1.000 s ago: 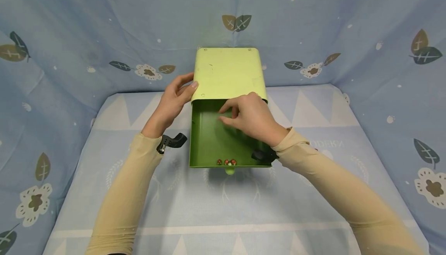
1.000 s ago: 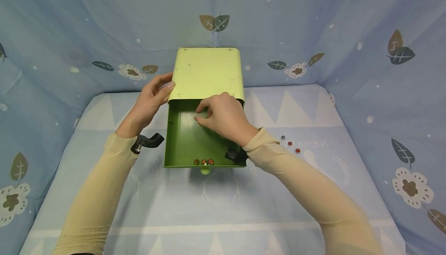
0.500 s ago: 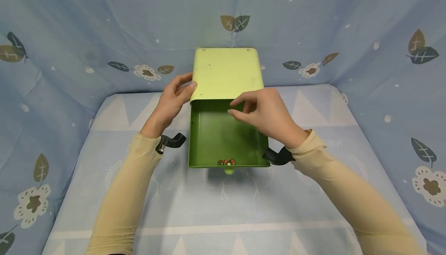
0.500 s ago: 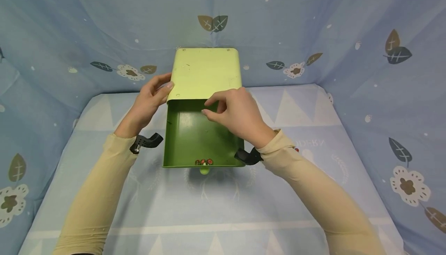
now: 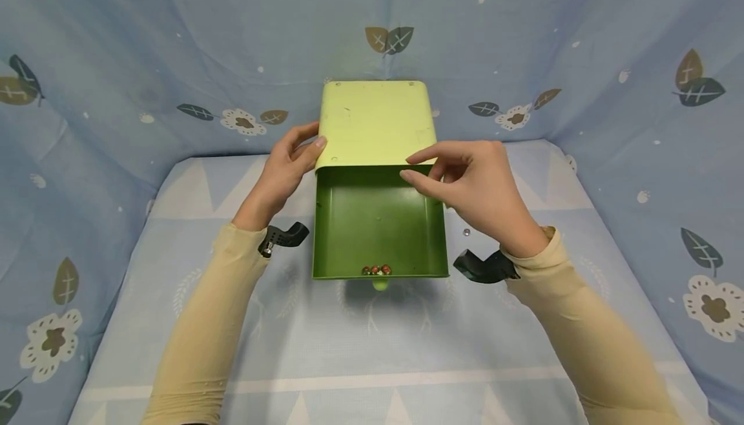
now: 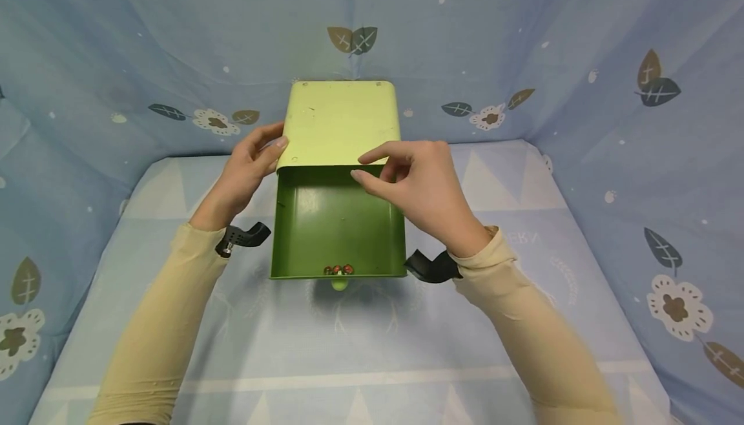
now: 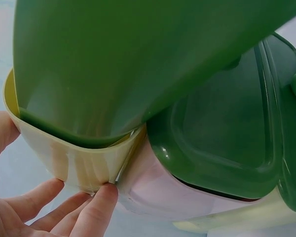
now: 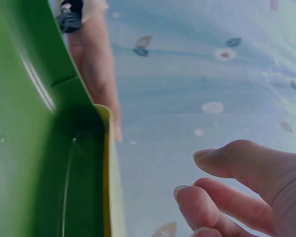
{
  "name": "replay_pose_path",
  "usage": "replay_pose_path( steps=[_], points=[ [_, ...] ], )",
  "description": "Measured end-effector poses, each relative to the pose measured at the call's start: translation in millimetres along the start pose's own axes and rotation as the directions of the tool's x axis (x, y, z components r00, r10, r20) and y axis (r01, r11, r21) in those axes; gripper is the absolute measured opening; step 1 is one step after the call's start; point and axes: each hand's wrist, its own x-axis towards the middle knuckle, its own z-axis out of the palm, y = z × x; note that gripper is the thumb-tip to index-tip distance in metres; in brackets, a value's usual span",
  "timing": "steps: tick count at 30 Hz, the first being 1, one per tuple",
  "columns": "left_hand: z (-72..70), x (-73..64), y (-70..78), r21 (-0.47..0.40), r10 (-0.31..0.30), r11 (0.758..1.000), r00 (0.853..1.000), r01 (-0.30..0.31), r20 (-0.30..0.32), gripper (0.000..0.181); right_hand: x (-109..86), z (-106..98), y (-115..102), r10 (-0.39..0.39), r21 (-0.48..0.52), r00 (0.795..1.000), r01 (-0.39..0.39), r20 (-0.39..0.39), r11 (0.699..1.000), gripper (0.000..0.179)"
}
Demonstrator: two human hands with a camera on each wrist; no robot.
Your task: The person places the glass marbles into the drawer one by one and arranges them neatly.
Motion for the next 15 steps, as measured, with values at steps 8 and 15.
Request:
replay_pose_path(
  steps=[8,15],
  points=[
    [-1.0,-0.4,-0.8,-0.002,0.001,1.0,1.0,-0.001,-0.002,0.065,-17.1,-13,-5,0.047,0.101,0.995,-0.037,-0.093,0.994,0.012],
    [-0.6,0.1,-0.9,0.0,0.006,1.0,1.0,-0.006,-0.002,0.064,-29.9,-22,-8,0.032,0.157,0.985,-0.005,-0.168,0.988,0.02]
  ],
)
